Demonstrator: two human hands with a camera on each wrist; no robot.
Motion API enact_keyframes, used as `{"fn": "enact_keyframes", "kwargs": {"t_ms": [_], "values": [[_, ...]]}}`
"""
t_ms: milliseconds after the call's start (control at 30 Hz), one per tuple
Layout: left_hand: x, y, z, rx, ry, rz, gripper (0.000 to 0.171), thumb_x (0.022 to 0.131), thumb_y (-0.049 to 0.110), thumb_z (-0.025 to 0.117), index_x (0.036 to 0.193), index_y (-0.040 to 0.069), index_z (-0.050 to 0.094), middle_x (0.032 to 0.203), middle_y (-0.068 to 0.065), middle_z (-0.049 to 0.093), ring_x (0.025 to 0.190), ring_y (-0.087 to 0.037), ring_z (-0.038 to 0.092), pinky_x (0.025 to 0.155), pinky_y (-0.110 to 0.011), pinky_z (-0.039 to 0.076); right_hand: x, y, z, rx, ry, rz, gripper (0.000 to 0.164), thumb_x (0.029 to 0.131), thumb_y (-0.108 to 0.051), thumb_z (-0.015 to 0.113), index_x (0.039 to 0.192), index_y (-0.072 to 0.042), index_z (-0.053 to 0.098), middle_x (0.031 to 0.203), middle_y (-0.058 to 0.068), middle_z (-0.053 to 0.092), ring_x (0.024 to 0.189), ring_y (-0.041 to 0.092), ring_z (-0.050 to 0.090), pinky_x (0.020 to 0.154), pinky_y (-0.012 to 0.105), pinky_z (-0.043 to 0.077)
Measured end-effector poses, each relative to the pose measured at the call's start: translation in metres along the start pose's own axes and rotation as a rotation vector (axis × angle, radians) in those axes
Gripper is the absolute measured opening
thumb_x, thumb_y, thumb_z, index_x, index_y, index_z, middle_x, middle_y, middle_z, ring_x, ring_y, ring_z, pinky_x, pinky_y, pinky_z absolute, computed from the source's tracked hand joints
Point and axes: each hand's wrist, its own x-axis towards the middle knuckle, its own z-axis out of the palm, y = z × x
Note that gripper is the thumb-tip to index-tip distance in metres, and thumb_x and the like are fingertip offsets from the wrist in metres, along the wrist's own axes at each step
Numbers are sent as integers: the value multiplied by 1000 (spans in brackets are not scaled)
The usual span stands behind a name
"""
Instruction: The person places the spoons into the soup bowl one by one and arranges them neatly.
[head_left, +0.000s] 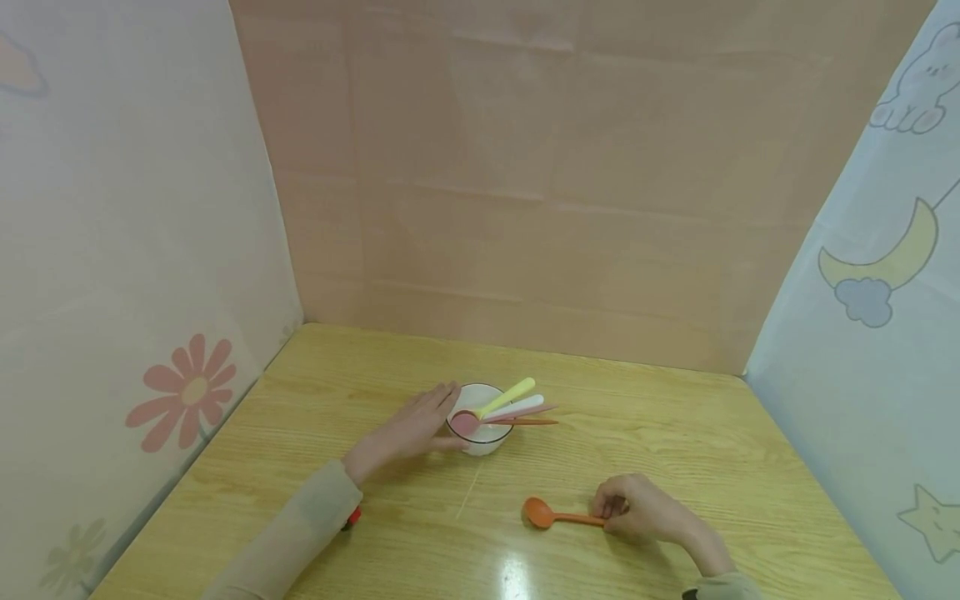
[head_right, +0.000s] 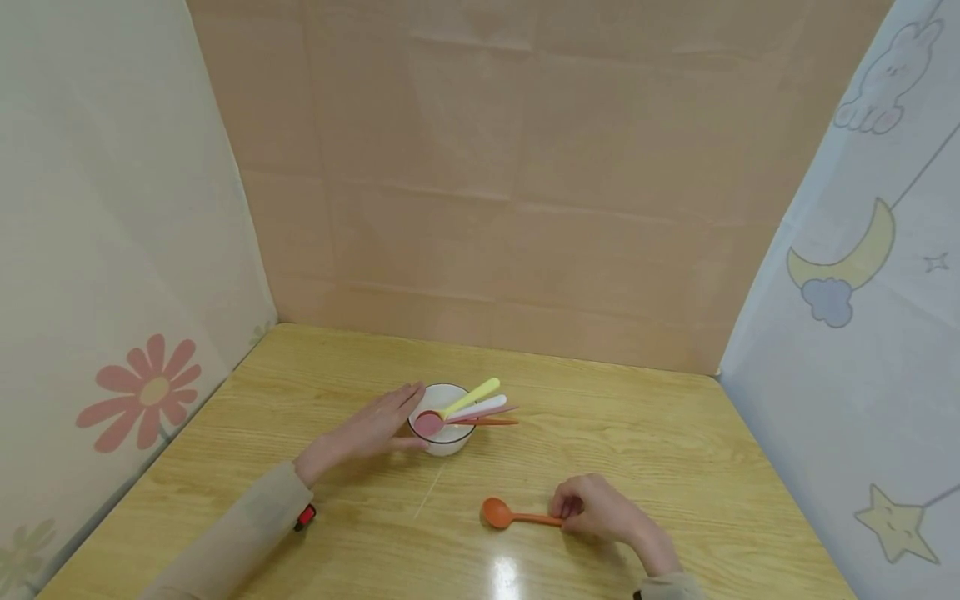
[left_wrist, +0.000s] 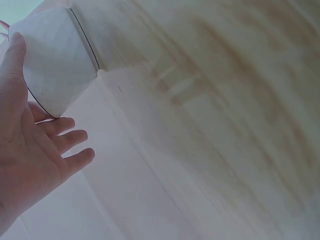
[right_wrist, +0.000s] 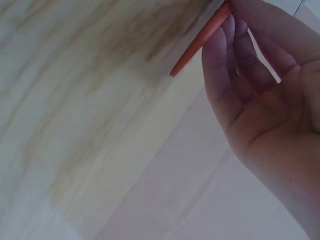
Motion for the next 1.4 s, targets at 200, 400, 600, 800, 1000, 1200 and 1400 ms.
{"fn": "enact_keyframes", "kwargs": {"t_ms": [200,400,600,800,1000,1200,1400], "values": [[0,-1,1,3,3,2,94,93,54,61,156,-4,21,163,-24,23,151,-42,24,121,-59,24,4,-4,-5,-37,-17,15,12,81,-1,75,87,-10,70,84,1,71,76,-3,59,65,19,53],[1,-1,1,7,-2,2,96,93,56,60,156,-3,20,164,-22,20,151,-42,23,122,-59,23,8,-8,-13,-78,-31,2,15,82,3,73,88,-10,69,86,0,70,78,-2,59,66,20,53],[1,-2,0,3,-1,1,95,93,56,59,156,-2,20,164,-21,20,152,-40,23,122,-59,24,16,-17,-29,-119,-39,-8,15,84,3,71,88,-11,69,86,-1,69,78,1,61,66,20,54],[3,-2,0,25,9,23,95,93,56,59,155,-5,22,162,-25,23,150,-44,25,120,-60,27,27,-31,-46,-204,-25,-28,14,86,1,72,88,-12,68,85,-2,68,77,-2,58,65,19,53],[3,-2,0,42,13,31,94,93,55,61,155,-5,24,161,-25,25,149,-45,28,119,-60,29,40,-45,-64,-253,-20,-47,14,85,4,71,87,-9,68,84,-1,68,76,-1,58,65,19,53],[3,-1,-1,55,16,29,94,93,56,60,154,-5,25,161,-25,26,149,-43,29,118,-59,30,52,-57,-78,-304,-17,-67,16,85,5,71,85,-11,68,83,-1,67,74,0,58,65,19,53],[3,-2,1,53,20,22,94,92,57,60,155,-4,25,162,-24,25,149,-42,29,119,-59,30,65,-64,-87,-344,-23,-79,14,86,3,71,86,-10,68,84,0,67,74,0,57,64,20,52]]}}
